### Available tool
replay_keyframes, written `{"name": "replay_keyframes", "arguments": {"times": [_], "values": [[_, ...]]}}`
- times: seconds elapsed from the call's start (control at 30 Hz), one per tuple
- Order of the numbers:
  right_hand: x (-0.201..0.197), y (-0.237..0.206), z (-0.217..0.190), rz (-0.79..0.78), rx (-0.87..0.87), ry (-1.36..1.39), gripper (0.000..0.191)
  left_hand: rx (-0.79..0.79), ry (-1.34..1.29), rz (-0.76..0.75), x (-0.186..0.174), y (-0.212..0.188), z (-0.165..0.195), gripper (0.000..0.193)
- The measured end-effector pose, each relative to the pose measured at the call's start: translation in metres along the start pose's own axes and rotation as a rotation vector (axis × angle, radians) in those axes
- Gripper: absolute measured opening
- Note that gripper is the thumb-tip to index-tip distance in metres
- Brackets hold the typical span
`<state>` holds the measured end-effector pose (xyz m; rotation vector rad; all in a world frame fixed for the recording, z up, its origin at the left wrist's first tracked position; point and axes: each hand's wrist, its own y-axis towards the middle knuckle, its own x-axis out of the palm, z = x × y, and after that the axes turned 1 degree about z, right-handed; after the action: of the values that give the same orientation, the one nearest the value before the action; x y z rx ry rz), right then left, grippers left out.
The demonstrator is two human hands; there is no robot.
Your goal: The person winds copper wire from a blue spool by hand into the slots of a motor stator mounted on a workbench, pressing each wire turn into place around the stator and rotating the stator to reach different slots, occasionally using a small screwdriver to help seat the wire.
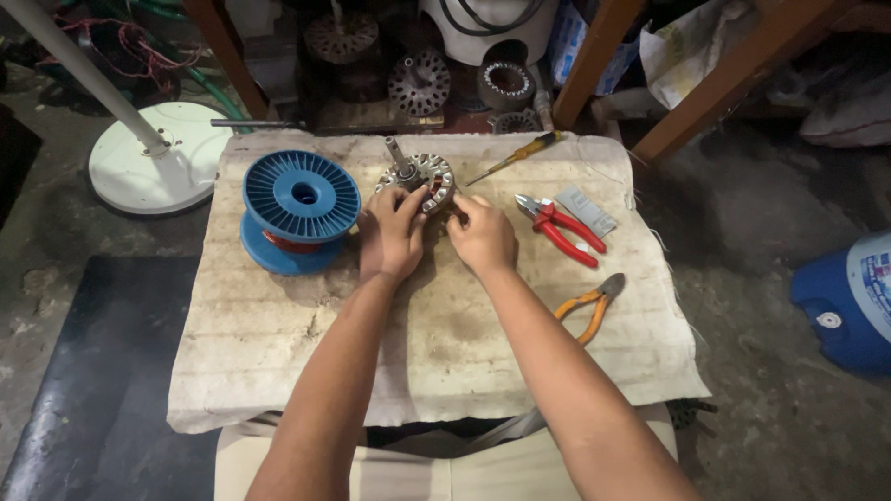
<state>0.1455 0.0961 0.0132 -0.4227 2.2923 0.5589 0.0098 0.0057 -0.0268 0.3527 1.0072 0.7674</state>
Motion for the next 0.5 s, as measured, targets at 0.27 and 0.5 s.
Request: {"name": "replay_keyframes", "arguments": {"times": [0.27,0.5], "values": [[0.016,0.004,0.021,0.011,-0.222,0.036,0.024,-0.013,0.030,-0.005,0.010,-0.002,-0.006,0.045],[0.018,0.005,0.030,0.020,-0.420,0.137,0.029,0.075,0.142,0.055,0.012,-0.002,-0.004,0.043]]}}
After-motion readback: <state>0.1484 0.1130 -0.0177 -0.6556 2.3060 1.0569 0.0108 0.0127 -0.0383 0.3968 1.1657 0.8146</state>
